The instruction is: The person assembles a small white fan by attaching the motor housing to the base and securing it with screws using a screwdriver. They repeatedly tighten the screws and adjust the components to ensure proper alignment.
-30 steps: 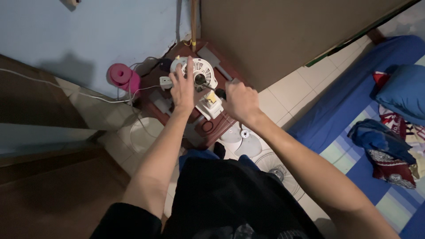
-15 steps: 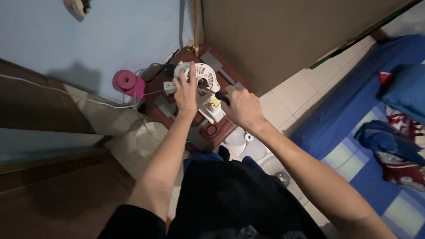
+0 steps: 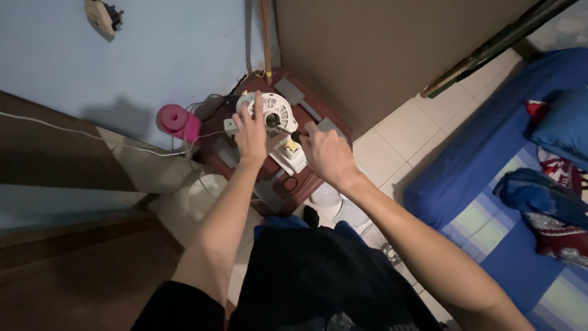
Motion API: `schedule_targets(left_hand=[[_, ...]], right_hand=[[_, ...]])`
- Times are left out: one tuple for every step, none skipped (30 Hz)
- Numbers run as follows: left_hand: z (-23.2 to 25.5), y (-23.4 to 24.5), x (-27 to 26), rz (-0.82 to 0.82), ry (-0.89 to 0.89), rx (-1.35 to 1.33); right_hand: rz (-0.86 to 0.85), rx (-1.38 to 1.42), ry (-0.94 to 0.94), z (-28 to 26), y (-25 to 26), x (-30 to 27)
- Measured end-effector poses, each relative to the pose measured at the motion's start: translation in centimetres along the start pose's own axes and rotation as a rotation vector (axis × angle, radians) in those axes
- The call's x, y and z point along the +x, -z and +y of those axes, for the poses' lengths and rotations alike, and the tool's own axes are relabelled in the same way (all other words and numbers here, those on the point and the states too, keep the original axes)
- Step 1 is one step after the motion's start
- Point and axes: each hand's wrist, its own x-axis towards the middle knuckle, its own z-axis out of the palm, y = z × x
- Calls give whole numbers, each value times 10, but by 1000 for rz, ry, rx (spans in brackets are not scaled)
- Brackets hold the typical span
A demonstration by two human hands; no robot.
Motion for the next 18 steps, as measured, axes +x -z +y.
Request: schedule_targets(left_hand=[[-1, 0, 0, 3, -3, 9], [-2, -2, 0, 6, -6, 18], [-2, -3, 0, 5, -7, 14], [-2, -4, -1, 7, -8, 11], [-2, -5, -1, 9, -8, 7], [-3, -5, -1, 11, -11, 18], [-4, -5, -1, 13, -14, 29], [-3, -5, 0, 18, -17, 38], [-2, -4, 0, 11, -12, 29], [-2, -3, 0, 2, -8, 18], [-1, -1, -1, -8, -3, 8], [1, 0, -1, -3, -5, 16], [1, 1, -1, 1, -8, 24], [1, 2, -1, 6, -10, 34], [2, 2, 0, 4, -5, 17], [2, 2, -1, 1, -2, 0], [2, 1, -2, -3, 2, -16], [1, 1, -2, -5, 3, -9]], right_hand=[[22, 31, -7, 3, -2, 0], [137, 33, 194, 8, -3, 2], [250, 33, 395, 16, -2, 4], [362, 33, 600, 20, 0, 5], [293, 69, 524, 21, 0, 3], [223, 105, 446, 19, -1, -1], [152, 141, 368, 16, 0, -5], [117, 139, 269, 12, 1, -7], [82, 137, 171, 9, 1, -9], [46, 134, 70, 7, 0, -11], [49, 119, 41, 7, -2, -10], [54, 104, 14, 8, -6, -8], [60, 89, -13, 11, -12, -4], [123, 82, 102, 16, -15, -1], [185, 75, 217, 23, -15, 3], [244, 68, 332, 27, -15, 4], [242, 61, 361, 29, -14, 3], [240, 54, 391, 28, -10, 1]])
